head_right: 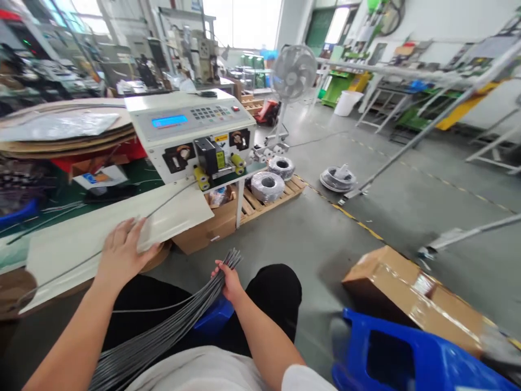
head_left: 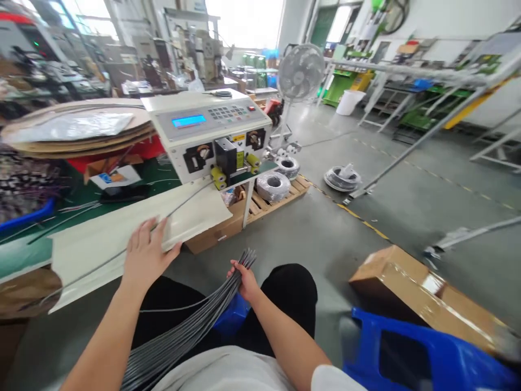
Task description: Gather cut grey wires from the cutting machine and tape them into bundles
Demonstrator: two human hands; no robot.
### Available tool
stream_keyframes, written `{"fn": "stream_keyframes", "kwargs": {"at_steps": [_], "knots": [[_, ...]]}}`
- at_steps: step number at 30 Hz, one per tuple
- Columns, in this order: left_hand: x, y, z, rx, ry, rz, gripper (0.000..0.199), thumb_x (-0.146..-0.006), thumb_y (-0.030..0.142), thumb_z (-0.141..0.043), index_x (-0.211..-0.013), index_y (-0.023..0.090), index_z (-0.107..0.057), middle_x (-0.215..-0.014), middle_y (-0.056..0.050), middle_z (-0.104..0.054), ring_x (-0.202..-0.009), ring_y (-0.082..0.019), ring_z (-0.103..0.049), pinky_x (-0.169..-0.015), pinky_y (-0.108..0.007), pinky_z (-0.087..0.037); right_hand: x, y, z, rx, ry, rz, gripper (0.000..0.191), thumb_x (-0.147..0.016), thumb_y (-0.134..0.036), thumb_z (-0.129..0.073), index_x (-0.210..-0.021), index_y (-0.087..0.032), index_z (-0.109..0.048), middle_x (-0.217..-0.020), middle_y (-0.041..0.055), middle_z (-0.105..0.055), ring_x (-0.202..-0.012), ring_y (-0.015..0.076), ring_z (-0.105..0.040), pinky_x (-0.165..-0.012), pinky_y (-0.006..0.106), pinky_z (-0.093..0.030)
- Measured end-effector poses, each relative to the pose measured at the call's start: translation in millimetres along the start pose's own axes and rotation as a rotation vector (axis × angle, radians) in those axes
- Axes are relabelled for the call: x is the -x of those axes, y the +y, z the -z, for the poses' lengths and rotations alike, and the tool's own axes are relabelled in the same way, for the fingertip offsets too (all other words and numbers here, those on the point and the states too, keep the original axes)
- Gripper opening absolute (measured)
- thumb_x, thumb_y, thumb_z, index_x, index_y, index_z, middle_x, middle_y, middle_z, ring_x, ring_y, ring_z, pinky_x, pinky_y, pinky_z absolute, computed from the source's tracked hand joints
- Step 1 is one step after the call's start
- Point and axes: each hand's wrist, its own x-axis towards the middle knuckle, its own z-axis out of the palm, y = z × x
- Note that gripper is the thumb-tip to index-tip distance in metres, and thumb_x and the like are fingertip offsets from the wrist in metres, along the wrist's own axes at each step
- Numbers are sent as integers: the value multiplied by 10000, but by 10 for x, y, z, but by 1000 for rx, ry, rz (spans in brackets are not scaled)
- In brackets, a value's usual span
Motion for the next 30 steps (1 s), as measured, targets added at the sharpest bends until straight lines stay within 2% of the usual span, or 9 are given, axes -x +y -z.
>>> {"fn": "stream_keyframes", "kwargs": {"at_steps": [5, 12, 16, 19, 22, 26, 30], "knots": [[-64, -49, 8, -41, -117, 57, 819, -887, 646, -451, -1542, 200, -242, -1531, -177, -351, -1403, -380, -317, -1124, -537, -303, 5, -19, -27, 20, 10, -21, 322, -677, -338, -795, -951, -202, -695, -669, -24, -611, -647, 157, -639, -686, 319, -548], [39, -46, 71, -71, -187, 20, 782, -921, 632, -392, -1553, 210, -208, -1459, -177, -439, -1316, -357, -426, -1024, -479, -413, 78, -50, -90, 54, 32, -7, 309, -677, -351, -794, -932, -202, -703, -685, -11, -617, -654, 164, -639, -698, 330, -547], [193, -110, 121, -98, -204, -22, 716, -936, 606, -383, -1532, 224, -272, -1316, -147, -566, -1152, -322, -551, -893, -410, -461, 90, -55, -88, 20, 17, -9, 311, -690, -337, -789, -951, -193, -701, -681, -16, -612, -655, 158, -635, -700, 325, -543], [367, -260, 143, -100, -134, -23, 562, -952, 542, -404, -1419, 236, -466, -1109, -100, -658, -1030, -291, -601, -856, -385, -447, 80, -52, -80, 16, 17, -12, 324, -678, -321, -795, -955, -185, -694, -671, -24, -609, -643, 151, -633, -686, 318, -539], [581, -409, 192, -91, -29, -36, 367, -957, 425, -460, -1241, 255, -619, -914, -56, -680, -910, -251, -620, -852, -365, -432, 78, -61, -72, 30, 39, -13, 319, -685, -298, -784, -966, -178, -691, -703, -8, -643, -667, 158, -653, -697, 321, -546], [872, -450, 343, -112, 37, -46, 326, -917, 309, -558, -1231, 270, -633, -845, -25, -678, -817, -212, -614, -795, -334, -447, 69, -71, -72, 70, 60, -29, 301, -733, -288, -749, -1009, -181, -692, -835, 45, -715, -731, 175, -687, -715, 330, -560], [1216, -333, 476, -59, 48, -89, 368, -864, 261, -629, -1230, 303, -640, -820, -5, -681, -749, -182, -613, -762, -321, -467, 103, -69, -105, 87, 37, -24, 305, -770, -293, -721, -1051, -180, -685, -926, 72, -738, -771, 178, -702, -750, 329, -560]]}}
